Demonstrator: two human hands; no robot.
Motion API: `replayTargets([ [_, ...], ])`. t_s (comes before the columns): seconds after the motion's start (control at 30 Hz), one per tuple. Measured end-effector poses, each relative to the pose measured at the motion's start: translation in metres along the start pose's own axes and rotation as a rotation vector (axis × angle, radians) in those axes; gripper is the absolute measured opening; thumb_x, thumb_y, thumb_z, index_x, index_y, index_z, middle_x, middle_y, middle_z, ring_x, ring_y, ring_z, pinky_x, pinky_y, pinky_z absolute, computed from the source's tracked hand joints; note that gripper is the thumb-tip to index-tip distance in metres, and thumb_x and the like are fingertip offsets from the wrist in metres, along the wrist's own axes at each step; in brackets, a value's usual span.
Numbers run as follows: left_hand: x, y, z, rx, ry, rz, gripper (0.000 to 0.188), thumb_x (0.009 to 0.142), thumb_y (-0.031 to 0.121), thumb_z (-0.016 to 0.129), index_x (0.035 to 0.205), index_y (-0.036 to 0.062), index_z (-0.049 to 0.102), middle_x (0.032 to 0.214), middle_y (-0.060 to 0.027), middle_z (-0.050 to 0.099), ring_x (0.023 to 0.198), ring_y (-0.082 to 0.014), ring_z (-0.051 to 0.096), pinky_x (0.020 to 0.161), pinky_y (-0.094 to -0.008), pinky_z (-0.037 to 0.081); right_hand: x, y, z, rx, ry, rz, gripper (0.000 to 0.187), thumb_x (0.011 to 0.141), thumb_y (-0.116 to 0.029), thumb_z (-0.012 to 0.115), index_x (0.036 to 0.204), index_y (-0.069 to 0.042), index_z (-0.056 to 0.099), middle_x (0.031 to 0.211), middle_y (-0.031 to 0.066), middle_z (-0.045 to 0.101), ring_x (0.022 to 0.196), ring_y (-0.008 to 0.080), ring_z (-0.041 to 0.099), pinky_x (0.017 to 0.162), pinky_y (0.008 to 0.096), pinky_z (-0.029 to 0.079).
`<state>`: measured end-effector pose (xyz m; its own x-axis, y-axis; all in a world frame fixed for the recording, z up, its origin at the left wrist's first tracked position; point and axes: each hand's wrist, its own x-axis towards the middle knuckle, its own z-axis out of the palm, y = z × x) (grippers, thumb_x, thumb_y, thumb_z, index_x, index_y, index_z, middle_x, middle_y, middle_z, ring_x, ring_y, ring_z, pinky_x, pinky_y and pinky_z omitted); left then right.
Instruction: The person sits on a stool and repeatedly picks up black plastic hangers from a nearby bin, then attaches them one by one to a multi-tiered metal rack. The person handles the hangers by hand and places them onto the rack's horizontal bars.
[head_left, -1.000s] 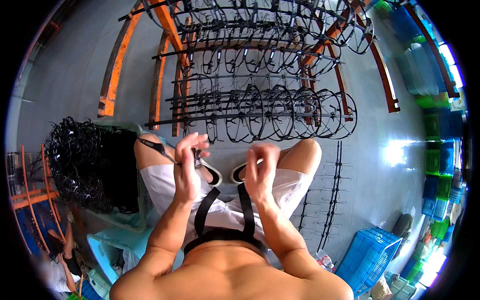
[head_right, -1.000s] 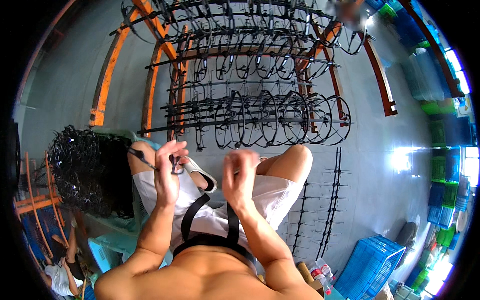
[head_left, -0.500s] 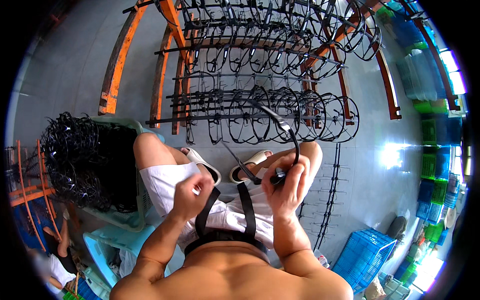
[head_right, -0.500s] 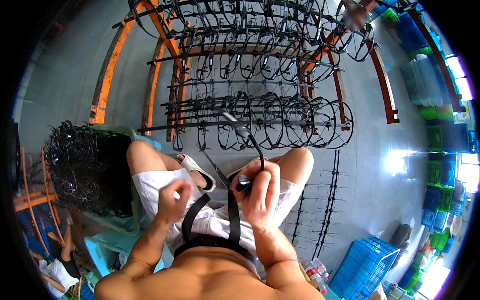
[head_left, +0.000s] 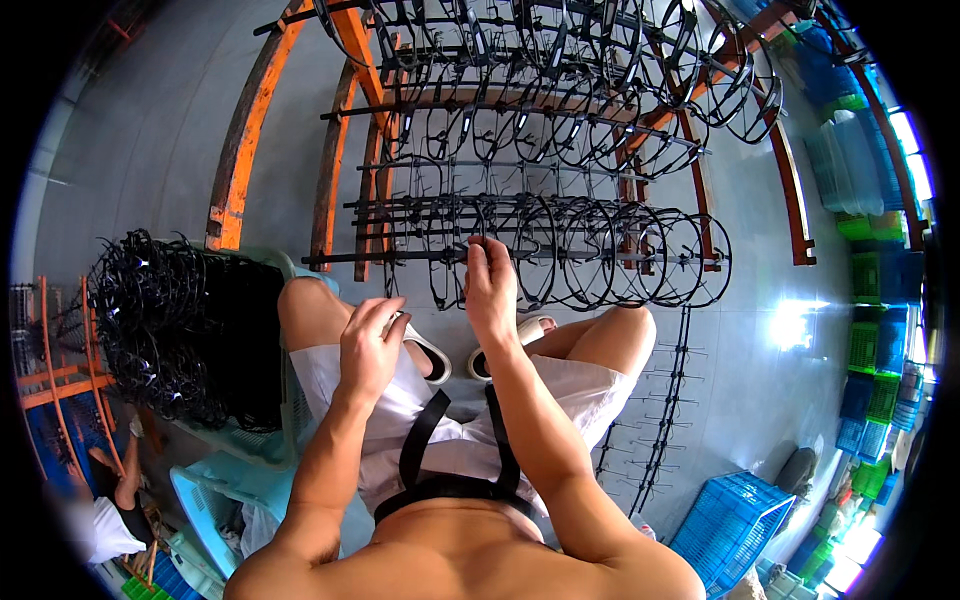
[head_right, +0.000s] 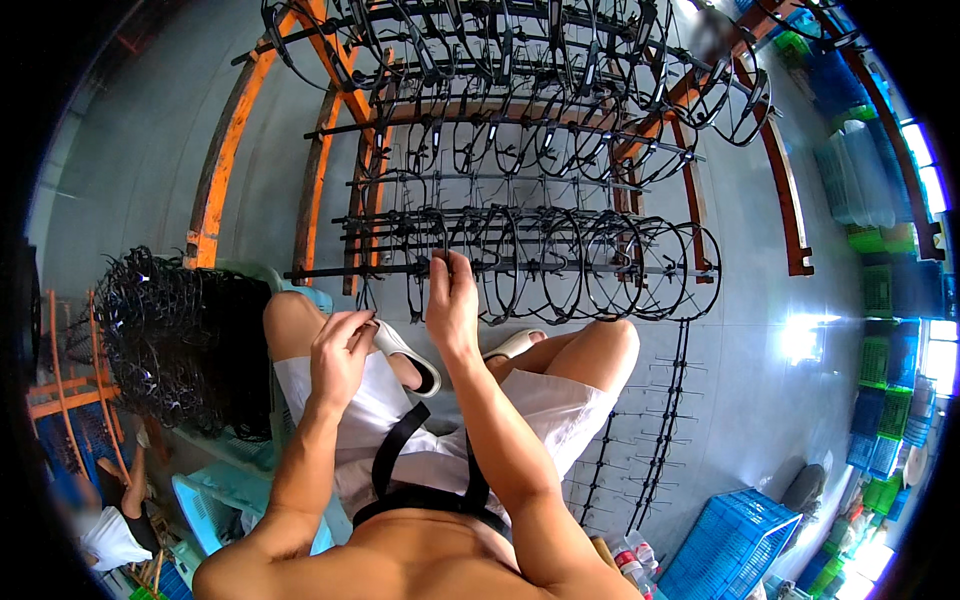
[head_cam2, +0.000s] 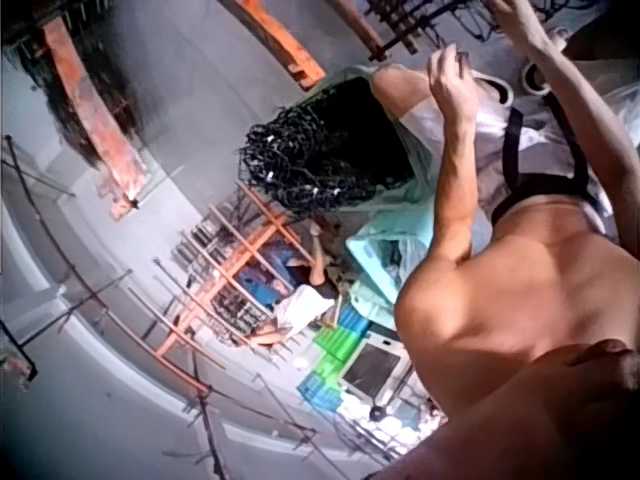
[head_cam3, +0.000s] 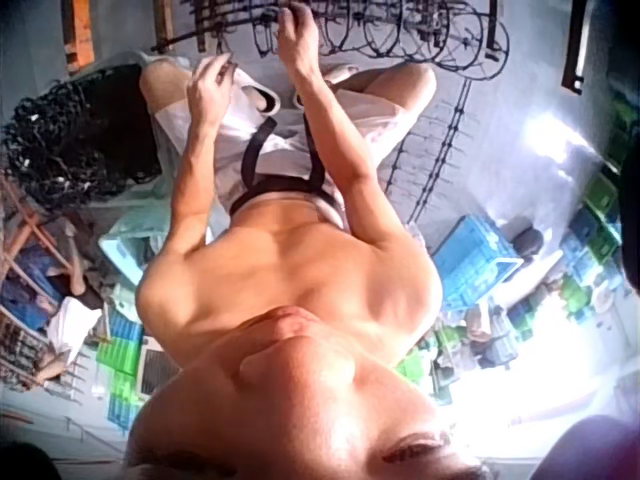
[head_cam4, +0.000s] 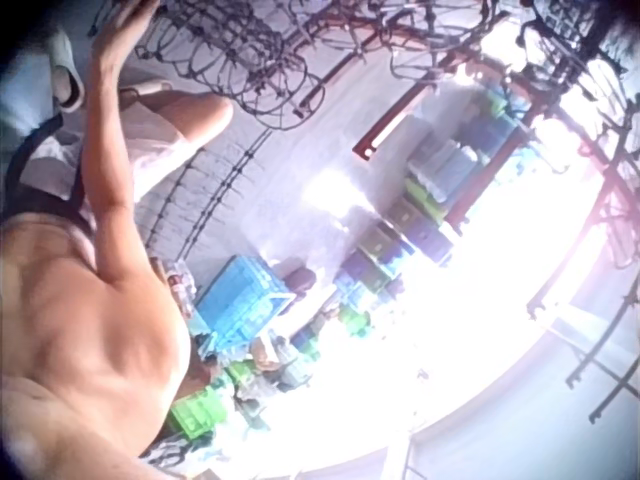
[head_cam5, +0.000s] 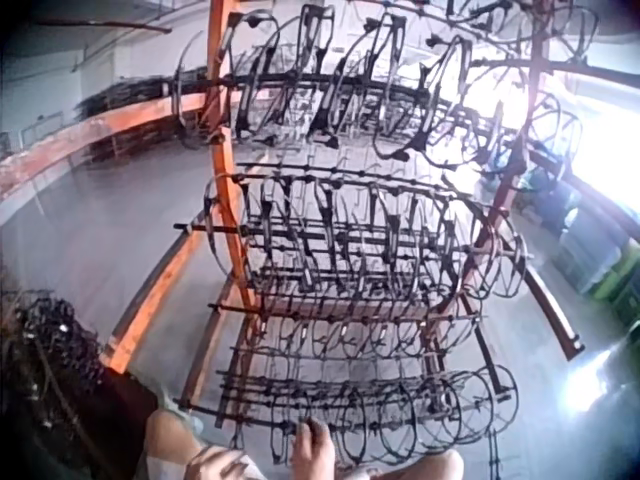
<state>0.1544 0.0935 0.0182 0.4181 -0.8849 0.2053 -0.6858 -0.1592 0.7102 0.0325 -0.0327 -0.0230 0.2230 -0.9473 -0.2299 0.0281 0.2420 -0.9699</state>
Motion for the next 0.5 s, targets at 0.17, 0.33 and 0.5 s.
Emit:
replayTargets([
  [0.17, 0.002, 0.002, -0.006, -0.078, -0.053, -0.049, 0.018, 0.083, -0.001, 0.063, 0.102, -0.0017, 0.065, 0.093, -0.0128, 0.066, 0.080, -0.0228, 0.067, 0.068, -0.0294, 0.055, 0.007, -0.009, 0.010, 0.268, -0.037, 0.075, 0.025, 0.099, -0.021, 0.049, 0.112, 0.000, 0.055, 0.075, -0.0037, 0.051, 0.058, 0.0025, 0.040, 0.050, 0.0189, 0.034],
  [0.33, 0.003, -0.004, -0.005, -0.079, -0.053, -0.020, 0.017, 0.083, 0.000, 0.065, 0.100, -0.0015, 0.066, 0.091, -0.0133, 0.066, 0.079, -0.0245, 0.066, 0.067, -0.0302, 0.054, 0.005, -0.005, 0.010, 0.365, -0.054, 0.017, 0.025, 0.099, -0.022, 0.050, 0.113, -0.001, 0.055, 0.074, -0.0053, 0.049, 0.053, 0.0013, 0.037, 0.045, 0.0179, 0.031],
  [0.5, 0.006, -0.003, -0.003, -0.161, 0.035, -0.083, 0.016, 0.079, 0.001, 0.070, 0.095, -0.0002, 0.069, 0.087, -0.0126, 0.068, 0.073, -0.0241, 0.066, 0.064, -0.0313, 0.052, -0.008, -0.007, -0.004, 0.391, -0.076, 0.048, 0.026, 0.100, -0.020, 0.049, 0.115, 0.000, 0.054, 0.078, -0.0035, 0.053, 0.057, 0.0023, 0.039, 0.050, 0.0186, 0.034],
])
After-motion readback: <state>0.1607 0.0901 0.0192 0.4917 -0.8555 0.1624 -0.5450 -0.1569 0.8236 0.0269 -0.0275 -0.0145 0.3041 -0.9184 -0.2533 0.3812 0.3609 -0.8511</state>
